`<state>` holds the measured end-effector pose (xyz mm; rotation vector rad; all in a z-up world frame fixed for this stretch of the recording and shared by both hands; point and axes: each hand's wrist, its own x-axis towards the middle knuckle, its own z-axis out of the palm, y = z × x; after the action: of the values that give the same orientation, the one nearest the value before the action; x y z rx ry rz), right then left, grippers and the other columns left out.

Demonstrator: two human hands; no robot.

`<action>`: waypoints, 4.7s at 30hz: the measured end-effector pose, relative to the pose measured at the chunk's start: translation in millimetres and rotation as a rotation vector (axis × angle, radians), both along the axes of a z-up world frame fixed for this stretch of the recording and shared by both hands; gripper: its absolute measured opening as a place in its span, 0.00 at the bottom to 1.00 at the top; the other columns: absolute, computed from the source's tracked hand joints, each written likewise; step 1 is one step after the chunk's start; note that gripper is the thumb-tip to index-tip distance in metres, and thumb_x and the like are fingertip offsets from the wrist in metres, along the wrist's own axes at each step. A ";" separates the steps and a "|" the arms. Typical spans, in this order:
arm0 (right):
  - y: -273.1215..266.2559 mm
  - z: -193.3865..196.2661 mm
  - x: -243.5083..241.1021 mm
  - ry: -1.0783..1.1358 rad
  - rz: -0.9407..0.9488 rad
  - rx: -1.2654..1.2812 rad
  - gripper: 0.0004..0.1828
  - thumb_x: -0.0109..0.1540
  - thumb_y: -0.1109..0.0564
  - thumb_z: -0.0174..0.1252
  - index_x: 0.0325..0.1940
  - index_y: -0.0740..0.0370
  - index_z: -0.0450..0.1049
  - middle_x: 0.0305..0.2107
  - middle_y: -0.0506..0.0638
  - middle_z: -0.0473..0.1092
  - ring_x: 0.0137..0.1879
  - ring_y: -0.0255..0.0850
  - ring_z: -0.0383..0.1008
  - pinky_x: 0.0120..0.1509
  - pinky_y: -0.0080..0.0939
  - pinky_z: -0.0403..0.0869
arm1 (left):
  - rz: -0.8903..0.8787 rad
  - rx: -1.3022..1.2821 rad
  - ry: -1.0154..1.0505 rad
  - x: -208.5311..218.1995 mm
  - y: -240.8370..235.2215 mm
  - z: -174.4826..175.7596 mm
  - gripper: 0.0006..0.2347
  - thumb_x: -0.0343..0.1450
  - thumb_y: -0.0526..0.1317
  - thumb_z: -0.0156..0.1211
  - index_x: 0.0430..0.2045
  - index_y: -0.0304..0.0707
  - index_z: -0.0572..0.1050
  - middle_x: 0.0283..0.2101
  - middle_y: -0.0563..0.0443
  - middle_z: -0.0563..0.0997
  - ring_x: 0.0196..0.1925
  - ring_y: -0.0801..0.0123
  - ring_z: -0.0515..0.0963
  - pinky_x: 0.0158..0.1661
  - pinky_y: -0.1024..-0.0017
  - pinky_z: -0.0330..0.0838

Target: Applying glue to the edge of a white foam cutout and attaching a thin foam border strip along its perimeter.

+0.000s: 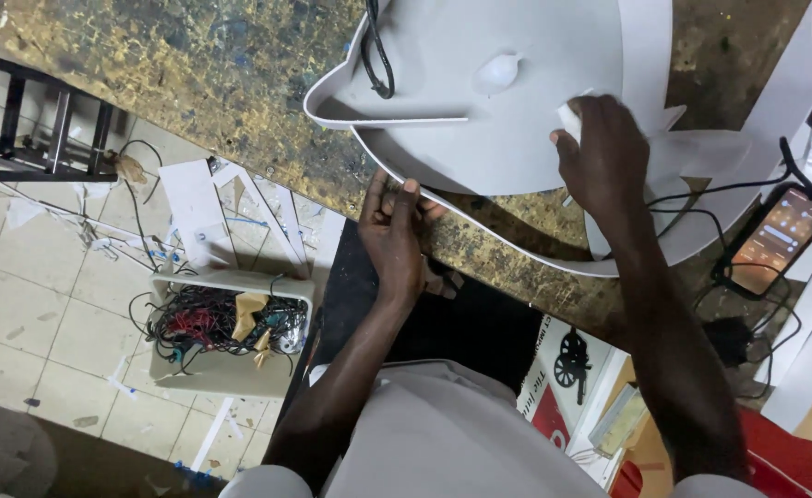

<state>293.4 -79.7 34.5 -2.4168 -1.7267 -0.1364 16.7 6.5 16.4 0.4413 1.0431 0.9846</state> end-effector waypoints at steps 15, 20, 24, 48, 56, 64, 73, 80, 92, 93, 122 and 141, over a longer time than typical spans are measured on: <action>63.0 -29.6 -76.0 1.567 0.094 0.110 0.37 0.79 0.24 0.39 0.62 0.61 0.69 0.40 0.49 0.72 0.48 0.34 0.79 0.58 0.42 0.83 | -0.038 0.099 -0.061 -4.9 -4.4 -26.5 0.30 0.81 0.34 0.67 0.78 0.20 0.61 0.33 0.46 0.82 0.38 0.55 0.92 0.47 0.54 0.96; 65.4 -30.8 -89.4 1.462 0.111 0.153 0.25 0.84 0.39 0.41 0.52 0.61 0.72 0.36 0.54 0.67 0.45 0.44 0.72 0.58 0.52 0.75 | -0.056 0.093 -0.055 -7.3 -3.9 -22.3 0.31 0.81 0.35 0.66 0.79 0.21 0.60 0.32 0.46 0.83 0.38 0.58 0.92 0.48 0.56 0.96; 63.0 -6.2 -89.4 1.518 0.043 0.076 0.29 0.81 0.31 0.42 0.52 0.57 0.72 0.35 0.48 0.70 0.46 0.36 0.77 0.62 0.47 0.79 | -0.057 0.095 -0.062 -7.3 -3.5 -21.3 0.31 0.81 0.35 0.67 0.79 0.21 0.59 0.32 0.45 0.82 0.38 0.57 0.92 0.49 0.54 0.96; 50.5 13.6 -96.2 1.478 0.135 0.088 0.29 0.83 0.36 0.42 0.49 0.59 0.76 0.34 0.52 0.74 0.48 0.40 0.80 0.67 0.51 0.77 | -0.045 0.079 -0.107 -6.5 0.0 -9.2 0.32 0.81 0.33 0.66 0.79 0.18 0.57 0.31 0.47 0.79 0.38 0.53 0.92 0.48 0.51 0.96; 49.0 24.8 -93.6 1.461 0.188 0.069 0.27 0.84 0.39 0.41 0.47 0.61 0.73 0.33 0.52 0.68 0.46 0.44 0.77 0.67 0.52 0.75 | -0.043 0.076 -0.105 -4.6 -0.1 -18.2 0.31 0.81 0.33 0.66 0.78 0.18 0.59 0.31 0.48 0.80 0.38 0.52 0.92 0.47 0.52 0.96; 39.1 16.7 -71.9 1.037 0.093 0.131 0.21 0.85 0.44 0.47 0.49 0.61 0.72 0.38 0.54 0.67 0.52 0.49 0.70 0.66 0.52 0.67 | -0.033 0.088 -0.109 -3.1 -1.1 -19.5 0.31 0.80 0.33 0.67 0.78 0.20 0.60 0.33 0.46 0.82 0.38 0.50 0.92 0.47 0.52 0.96; 14.1 45.4 -72.8 0.139 0.208 0.381 0.21 0.84 0.46 0.54 0.66 0.69 0.76 0.57 0.64 0.74 0.66 0.63 0.74 0.71 0.63 0.67 | -0.030 0.077 -0.087 -1.0 1.6 -13.8 0.34 0.78 0.38 0.70 0.79 0.21 0.60 0.29 0.53 0.79 0.35 0.60 0.90 0.46 0.57 0.95; 2.5 33.9 -124.5 0.132 0.457 0.002 0.24 0.72 0.53 0.64 0.73 0.57 0.76 0.60 0.57 0.79 0.72 0.56 0.78 0.72 0.60 0.75 | 0.007 0.039 -0.130 0.6 -0.2 5.7 0.34 0.79 0.35 0.71 0.78 0.17 0.58 0.32 0.46 0.82 0.33 0.56 0.92 0.44 0.57 0.96; 17.8 12.7 -94.7 0.396 0.498 -0.186 0.18 0.75 0.59 0.53 0.68 0.64 0.77 0.58 0.66 0.80 0.71 0.71 0.77 0.68 0.70 0.77 | 0.076 0.025 -0.169 16.5 1.9 -13.1 0.32 0.79 0.34 0.70 0.75 0.14 0.60 0.30 0.44 0.82 0.34 0.51 0.92 0.45 0.52 0.95; 18.1 13.9 -93.5 0.394 0.500 -0.184 0.18 0.75 0.59 0.53 0.68 0.64 0.77 0.58 0.66 0.80 0.71 0.71 0.77 0.68 0.70 0.77 | 0.077 0.027 -0.171 18.1 1.5 -12.8 0.32 0.79 0.34 0.70 0.75 0.14 0.60 0.30 0.44 0.82 0.34 0.51 0.92 0.45 0.52 0.95; 32.0 34.6 -93.4 0.467 0.505 -0.198 0.16 0.75 0.61 0.58 0.66 0.64 0.80 0.52 0.65 0.81 0.60 0.72 0.81 0.58 0.68 0.80 | 0.082 -0.022 -0.152 27.4 -6.6 -14.8 0.34 0.80 0.40 0.72 0.75 0.11 0.61 0.36 0.37 0.84 0.44 0.54 0.91 0.56 0.55 0.92; 28.0 6.5 -83.3 0.385 0.567 -0.211 0.13 0.75 0.64 0.56 0.64 0.67 0.77 0.55 0.62 0.76 0.65 0.66 0.77 0.66 0.64 0.76 | 0.080 -0.051 -0.124 32.4 -20.9 12.9 0.36 0.78 0.36 0.74 0.76 0.08 0.57 0.29 0.41 0.83 0.39 0.61 0.90 0.53 0.58 0.93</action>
<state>210.1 -51.7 41.0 -1.8011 -2.2113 0.5649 49.1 -14.4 29.4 0.2943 0.9777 1.0409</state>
